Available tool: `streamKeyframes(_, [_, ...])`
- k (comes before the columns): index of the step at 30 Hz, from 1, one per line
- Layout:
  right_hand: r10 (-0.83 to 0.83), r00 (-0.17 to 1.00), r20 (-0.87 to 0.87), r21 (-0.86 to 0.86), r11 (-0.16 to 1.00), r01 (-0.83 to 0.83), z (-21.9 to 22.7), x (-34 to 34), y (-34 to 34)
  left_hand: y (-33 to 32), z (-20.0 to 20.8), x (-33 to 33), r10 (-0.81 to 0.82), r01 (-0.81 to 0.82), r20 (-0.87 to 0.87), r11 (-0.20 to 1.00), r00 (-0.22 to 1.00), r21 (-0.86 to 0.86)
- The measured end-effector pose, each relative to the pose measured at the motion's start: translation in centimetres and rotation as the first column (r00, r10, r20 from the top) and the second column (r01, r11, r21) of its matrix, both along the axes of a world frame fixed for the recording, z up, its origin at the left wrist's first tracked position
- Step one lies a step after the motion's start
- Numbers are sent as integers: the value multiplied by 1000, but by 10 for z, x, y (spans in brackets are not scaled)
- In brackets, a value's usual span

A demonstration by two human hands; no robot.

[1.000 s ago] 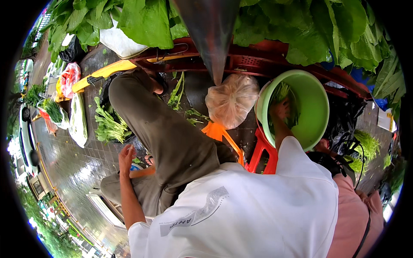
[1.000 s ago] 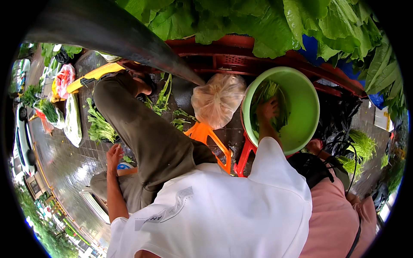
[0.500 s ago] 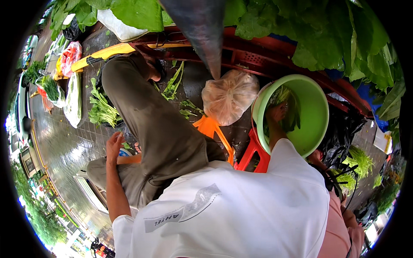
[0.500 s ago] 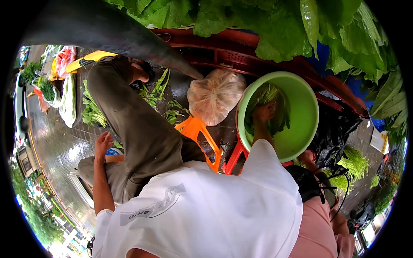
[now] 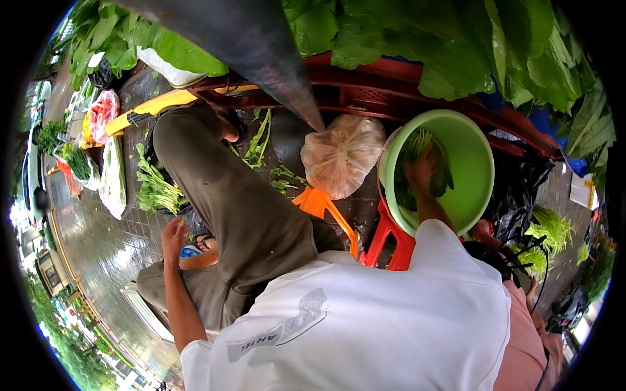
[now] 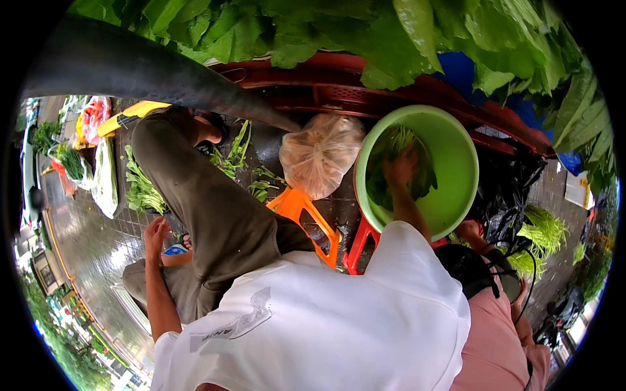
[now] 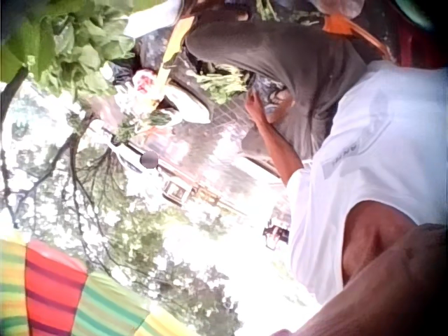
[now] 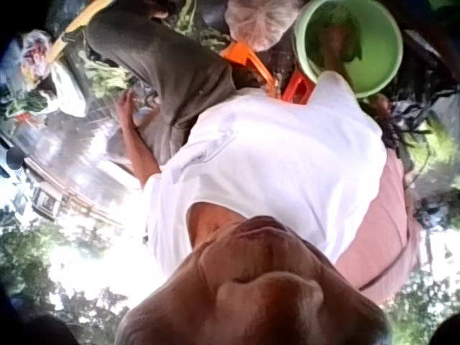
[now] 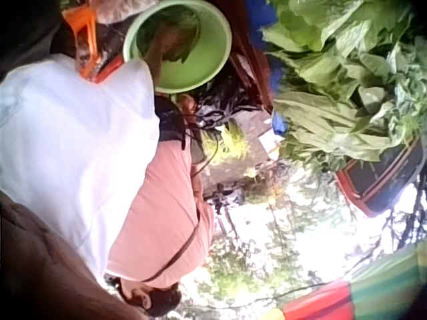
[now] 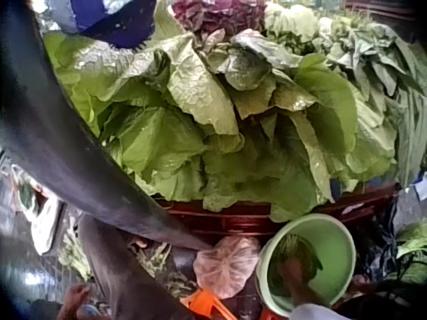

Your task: The person sits on a small stool on a wet sidewalk and trims the ends of leafy green vegetables using a knife. They gather the trimmed vegetables into bundles and place them into a green bucket. A digital scale and other produce are visible nearby.

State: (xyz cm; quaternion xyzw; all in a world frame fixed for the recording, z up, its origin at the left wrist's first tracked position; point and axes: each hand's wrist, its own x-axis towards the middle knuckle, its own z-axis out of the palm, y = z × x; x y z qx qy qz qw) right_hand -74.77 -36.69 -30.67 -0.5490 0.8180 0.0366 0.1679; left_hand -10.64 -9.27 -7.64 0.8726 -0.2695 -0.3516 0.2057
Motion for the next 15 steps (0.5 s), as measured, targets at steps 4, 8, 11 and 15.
streamKeyframes(4, [158, 983, -98, -213, 961, -175, 5, 9, -14, 3, -1, 4, -7, 5, -56, 1000, 998, -29])
streamKeyframes(8, [551, 815, -180, -3, 828, -561, 1, 38, -20, 2, 1, 10, -30, 30, -35, 999, 999, -12])
streamKeyframes(11, [729, 672, -128, 218, 682, -698, -3, 43, -15, -4, 1, 10, -38, 37, -48, 999, 998, -23])
streamKeyframes(15, [837, 547, -23, 349, 519, -780, -1, 36, 0, 7, 7, 8, -21, 21, -15, 1000, 1000, 0])
